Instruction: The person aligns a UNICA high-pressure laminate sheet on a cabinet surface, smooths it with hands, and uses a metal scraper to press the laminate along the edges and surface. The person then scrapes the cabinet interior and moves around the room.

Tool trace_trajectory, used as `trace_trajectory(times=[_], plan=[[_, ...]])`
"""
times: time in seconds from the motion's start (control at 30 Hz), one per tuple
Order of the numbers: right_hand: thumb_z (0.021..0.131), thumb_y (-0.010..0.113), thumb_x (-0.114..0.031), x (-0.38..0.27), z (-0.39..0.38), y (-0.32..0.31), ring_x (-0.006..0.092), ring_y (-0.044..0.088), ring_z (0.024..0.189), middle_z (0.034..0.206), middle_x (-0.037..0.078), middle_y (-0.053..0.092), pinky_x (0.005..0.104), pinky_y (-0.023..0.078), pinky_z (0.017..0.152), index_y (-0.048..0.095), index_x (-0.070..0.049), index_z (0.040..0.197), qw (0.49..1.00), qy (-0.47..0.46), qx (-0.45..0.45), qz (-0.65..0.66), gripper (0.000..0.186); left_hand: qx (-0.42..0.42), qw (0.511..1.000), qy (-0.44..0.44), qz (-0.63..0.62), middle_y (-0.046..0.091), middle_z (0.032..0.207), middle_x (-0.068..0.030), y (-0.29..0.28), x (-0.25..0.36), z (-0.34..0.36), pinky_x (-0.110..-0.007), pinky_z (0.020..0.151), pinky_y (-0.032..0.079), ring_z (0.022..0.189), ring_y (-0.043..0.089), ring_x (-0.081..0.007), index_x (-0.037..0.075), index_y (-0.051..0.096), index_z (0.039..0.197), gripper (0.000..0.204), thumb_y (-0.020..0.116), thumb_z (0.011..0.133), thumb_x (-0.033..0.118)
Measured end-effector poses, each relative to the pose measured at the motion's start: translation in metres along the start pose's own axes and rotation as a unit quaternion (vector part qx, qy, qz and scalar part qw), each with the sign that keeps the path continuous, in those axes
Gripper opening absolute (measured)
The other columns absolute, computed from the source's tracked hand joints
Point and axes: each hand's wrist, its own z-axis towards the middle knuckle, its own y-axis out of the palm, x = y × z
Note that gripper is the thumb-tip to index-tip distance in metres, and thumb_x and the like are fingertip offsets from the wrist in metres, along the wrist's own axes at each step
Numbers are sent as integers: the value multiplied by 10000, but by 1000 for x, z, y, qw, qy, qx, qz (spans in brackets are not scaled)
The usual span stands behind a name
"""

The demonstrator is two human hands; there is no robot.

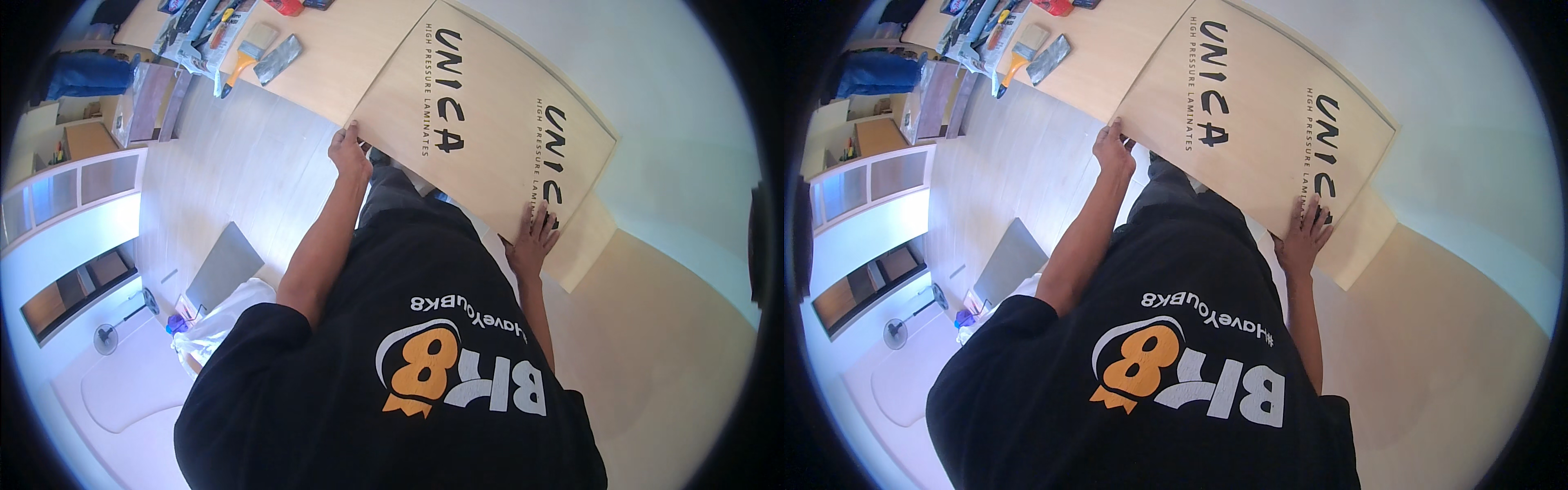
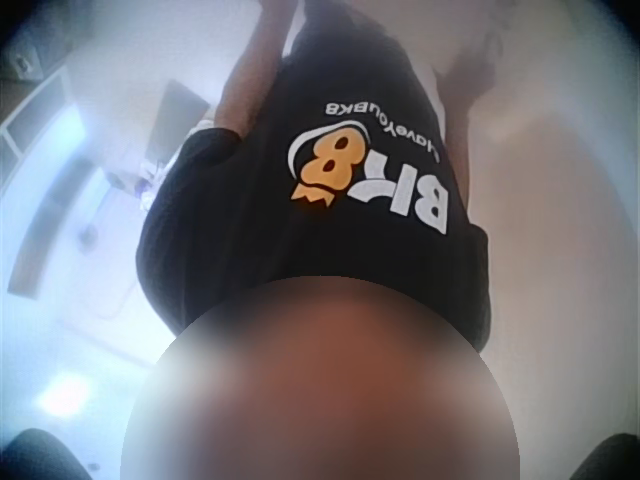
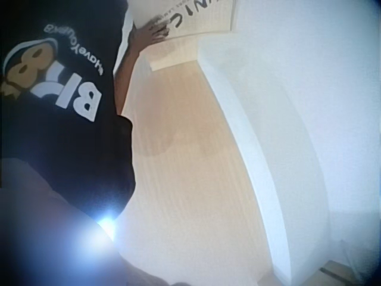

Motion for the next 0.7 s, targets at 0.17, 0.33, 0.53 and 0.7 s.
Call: trace_trajectory(times=[0.17, 0.33, 0.53, 0.7], plan=[[840, 746, -545, -1, 0, -3, 456, 82, 1575, 1732, 152, 101, 701, 100, 1204, 255, -190, 1649, 1000, 5, -13, -1, 1010, -25, 999, -21, -23, 681, 946, -70, -3, 1, 1, -378, 758, 553, 842, 663, -188, 55, 611, 956, 100, 679, 966, 127], [847, 741, -534, 0, 1, -5, 458, 93, 1571, 1731, 154, 104, 704, 114, 1201, 261, -187, 1647, 999, 16, -35, 1, 995, -84, 991, -89, -57, 664, 1062, -93, -13, 6, 4, -428, 905, 523, 969, 644, -240, 34, 585, 1099, 148, 613, 1000, 141], [833, 768, -500, -2, 1, -10, 453, 116, 1567, 1730, 157, 108, 705, 145, 1196, 273, -183, 1641, 999, 11, -37, -16, 999, -89, 990, -112, 9, 671, 1063, -79, -12, 13, 7, -415, 869, 531, 961, 647, -217, 51, 602, 1104, 178, 639, 1018, 202], [816, 811, -396, 2, 0, -15, 463, 154, 1554, 1711, 178, 167, 696, 165, 1199, 339, -168, 1614, 999, -10, -30, 19, 954, -32, 996, -64, 49, 681, 957, -73, -12, -2, 13, -379, 695, 525, 813, 654, -195, 40, 639, 1027, 178, 681, 994, 210]])
